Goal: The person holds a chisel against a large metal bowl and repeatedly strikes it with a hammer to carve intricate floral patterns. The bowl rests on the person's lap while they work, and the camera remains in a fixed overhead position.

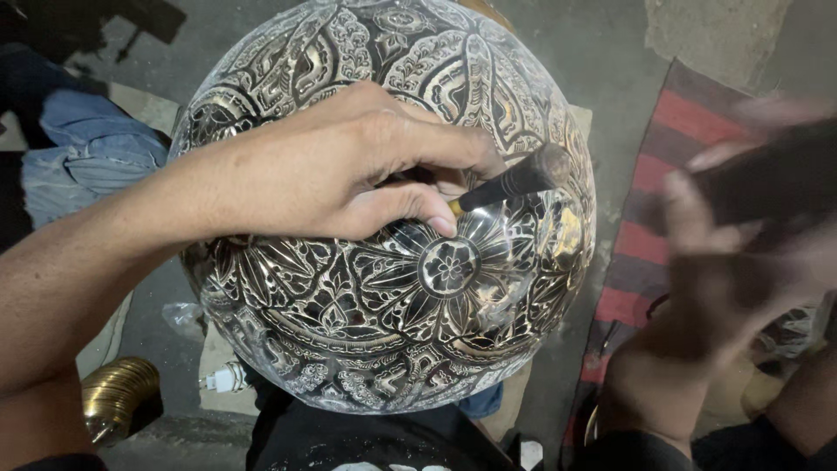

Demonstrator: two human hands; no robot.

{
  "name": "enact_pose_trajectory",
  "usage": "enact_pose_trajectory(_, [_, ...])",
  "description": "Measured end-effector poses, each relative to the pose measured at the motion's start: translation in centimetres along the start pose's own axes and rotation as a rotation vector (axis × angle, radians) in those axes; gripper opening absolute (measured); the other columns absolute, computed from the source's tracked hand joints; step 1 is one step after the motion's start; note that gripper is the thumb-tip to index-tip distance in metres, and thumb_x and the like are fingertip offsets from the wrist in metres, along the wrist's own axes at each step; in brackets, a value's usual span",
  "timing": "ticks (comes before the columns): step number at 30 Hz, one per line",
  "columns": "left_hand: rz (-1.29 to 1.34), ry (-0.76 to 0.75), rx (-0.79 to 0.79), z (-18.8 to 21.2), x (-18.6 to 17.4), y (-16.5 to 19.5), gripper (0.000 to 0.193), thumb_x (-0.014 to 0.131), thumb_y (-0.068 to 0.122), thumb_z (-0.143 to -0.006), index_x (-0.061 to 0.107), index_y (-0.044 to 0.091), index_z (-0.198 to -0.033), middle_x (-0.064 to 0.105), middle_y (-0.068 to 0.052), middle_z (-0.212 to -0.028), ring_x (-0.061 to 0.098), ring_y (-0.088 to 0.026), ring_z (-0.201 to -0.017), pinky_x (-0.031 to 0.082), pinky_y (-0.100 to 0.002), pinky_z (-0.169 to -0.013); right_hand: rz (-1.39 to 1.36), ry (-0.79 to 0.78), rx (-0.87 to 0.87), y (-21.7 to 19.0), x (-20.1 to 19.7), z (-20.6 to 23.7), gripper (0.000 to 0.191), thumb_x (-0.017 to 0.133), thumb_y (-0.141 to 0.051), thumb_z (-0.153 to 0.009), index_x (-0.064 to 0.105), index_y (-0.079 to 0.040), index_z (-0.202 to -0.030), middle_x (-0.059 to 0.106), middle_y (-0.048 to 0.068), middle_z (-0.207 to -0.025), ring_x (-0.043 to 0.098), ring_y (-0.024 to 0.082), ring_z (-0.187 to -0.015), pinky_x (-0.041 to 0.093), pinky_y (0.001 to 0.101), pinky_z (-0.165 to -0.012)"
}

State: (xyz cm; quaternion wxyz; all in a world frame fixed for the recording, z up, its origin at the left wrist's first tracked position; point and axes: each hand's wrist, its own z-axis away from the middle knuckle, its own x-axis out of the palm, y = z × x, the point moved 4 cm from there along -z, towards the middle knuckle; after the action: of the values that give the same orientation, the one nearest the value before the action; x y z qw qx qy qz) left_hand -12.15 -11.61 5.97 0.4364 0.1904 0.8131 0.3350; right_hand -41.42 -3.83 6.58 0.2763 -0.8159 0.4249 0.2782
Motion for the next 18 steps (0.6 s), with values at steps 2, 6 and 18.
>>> enact_pose_trajectory(2, [-0.02, -0.024, -0.017, 0.03, 0.04, -0.01, 0.041, 0.069, 0.033, -0.097, 0.067, 0.008, -0.13, 0.075, -0.007, -0.085, 0.074, -0.02, -0.072, 0.055, -0.038, -0.065, 0.006, -0.017, -0.016, -0.15, 0.13, 0.09, 0.049, 0.072, 0.002, -0.1, 0.049, 0.003, -0.144, 0.065, 0.018, -0.118, 0.069, 0.024, -0.09, 0.059, 0.032, -0.079])
enact_pose_trajectory(6, [-0.023, -0.02, -0.003, -0.06, -0.1, 0.11, 0.042, 0.068, 0.033, -0.098, 0.067, 0.006, -0.13, 0.074, -0.009, -0.086, 0.073, -0.023, -0.073, 0.053, -0.039, -0.066, 0.009, 0.007, 0.005, -0.17, 0.01, 0.13, 0.046, 0.071, 0.002, -0.1, 0.051, 0.003, -0.142, 0.065, 0.018, -0.116, 0.07, 0.024, -0.089, 0.06, 0.0324, -0.078])
enact_pose_trajectory(18, [-0.021, -0.026, 0.004, -0.08, 0.08, -0.12, 0.042, 0.071, 0.024, -0.095, 0.067, 0.002, -0.131, 0.078, -0.011, -0.1, 0.076, -0.024, -0.084, 0.056, -0.04, -0.072, 0.018, 0.037, 0.014, -0.64, -0.02, -0.46, 0.037, 0.069, 0.0, -0.101, 0.057, 0.003, -0.136, 0.067, 0.017, -0.11, 0.072, 0.025, -0.087, 0.061, 0.0336, -0.076])
